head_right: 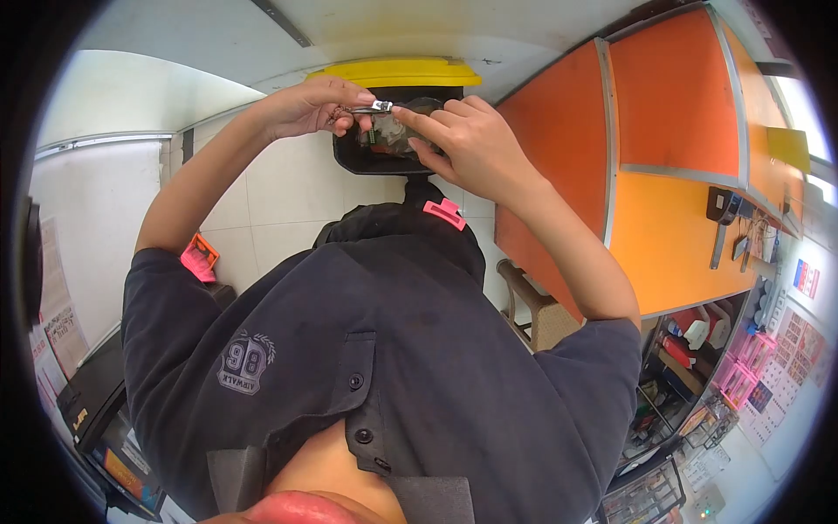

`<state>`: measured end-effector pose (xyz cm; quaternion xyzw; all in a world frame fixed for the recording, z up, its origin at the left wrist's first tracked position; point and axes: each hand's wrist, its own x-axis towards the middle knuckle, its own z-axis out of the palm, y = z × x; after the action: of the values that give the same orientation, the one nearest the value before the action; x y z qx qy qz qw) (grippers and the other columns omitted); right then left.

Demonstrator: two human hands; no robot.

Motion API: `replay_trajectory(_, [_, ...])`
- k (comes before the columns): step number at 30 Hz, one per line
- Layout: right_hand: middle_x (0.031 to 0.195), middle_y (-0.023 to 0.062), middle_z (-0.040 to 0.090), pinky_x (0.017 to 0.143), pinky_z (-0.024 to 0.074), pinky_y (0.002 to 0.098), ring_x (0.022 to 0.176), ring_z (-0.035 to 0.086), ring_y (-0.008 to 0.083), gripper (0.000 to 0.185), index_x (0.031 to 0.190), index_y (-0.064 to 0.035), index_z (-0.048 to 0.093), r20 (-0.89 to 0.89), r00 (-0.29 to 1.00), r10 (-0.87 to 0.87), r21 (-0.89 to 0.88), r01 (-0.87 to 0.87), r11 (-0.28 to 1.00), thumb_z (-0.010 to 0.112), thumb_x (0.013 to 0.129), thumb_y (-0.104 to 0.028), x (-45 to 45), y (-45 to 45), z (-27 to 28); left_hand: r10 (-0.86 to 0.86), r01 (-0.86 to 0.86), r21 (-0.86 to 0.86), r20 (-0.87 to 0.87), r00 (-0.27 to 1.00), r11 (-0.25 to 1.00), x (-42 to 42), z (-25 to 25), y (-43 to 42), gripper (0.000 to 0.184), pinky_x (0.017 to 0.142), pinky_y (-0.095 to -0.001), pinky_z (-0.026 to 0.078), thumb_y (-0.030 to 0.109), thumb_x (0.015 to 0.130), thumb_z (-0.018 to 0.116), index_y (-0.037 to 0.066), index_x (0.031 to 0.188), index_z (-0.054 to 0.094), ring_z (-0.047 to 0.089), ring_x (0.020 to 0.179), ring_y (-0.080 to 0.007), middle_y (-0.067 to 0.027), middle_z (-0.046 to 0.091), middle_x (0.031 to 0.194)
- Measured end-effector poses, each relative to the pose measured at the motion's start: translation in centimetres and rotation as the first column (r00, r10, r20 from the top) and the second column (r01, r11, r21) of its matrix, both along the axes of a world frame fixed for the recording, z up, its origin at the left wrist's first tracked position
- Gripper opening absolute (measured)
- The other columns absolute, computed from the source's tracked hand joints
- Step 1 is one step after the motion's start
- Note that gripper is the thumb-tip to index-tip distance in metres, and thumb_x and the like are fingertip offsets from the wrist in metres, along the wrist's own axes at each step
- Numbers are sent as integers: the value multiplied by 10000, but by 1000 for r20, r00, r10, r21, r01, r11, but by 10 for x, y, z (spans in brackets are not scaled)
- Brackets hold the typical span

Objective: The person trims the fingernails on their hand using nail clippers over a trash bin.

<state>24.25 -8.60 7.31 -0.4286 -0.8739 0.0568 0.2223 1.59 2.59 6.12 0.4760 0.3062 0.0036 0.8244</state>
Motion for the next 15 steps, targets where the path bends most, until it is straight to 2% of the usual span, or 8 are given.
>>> replay_trajectory(2, [554,24,439,620,409,309,575,467,177,374,1159,-145,563,8,1000,4,6,-4,1000,608,788,-167,0,0,1,35,-35,18,-26,999,999,2,2,-4,266,517,-147,407,286,841,578,31,916,591,475,562,-11,-32,621,764])
replay_trajectory(5, [556,23,443,622,410,308,579,472,177,373,1158,-145,563,24,1000,6,-5,-6,1000,608,788,-165,0,-1,1,25,-25,3,-21,999,1000,3,3,-4,254,514,-141,405,279,852,568,34,914,590,474,561,-8,-28,623,763])
replay_trajectory(8, [643,23,545,617,411,302,597,515,185,358,1112,-129,576,39,999,13,-2,-13,1000,619,758,-165,1,-1,3,-7,7,15,-7,1000,1000,2,0,-3,239,511,-138,405,269,861,558,36,906,589,468,549,-5,-26,625,761])
replay_trajectory(15, [604,3,505,605,408,289,575,493,169,390,1148,-186,568,49,999,16,50,-18,999,612,762,-156,4,0,2,8,-8,32,-17,1000,999,1,11,-4,261,478,-150,381,294,845,569,36,879,584,445,491,-21,-46,623,733])
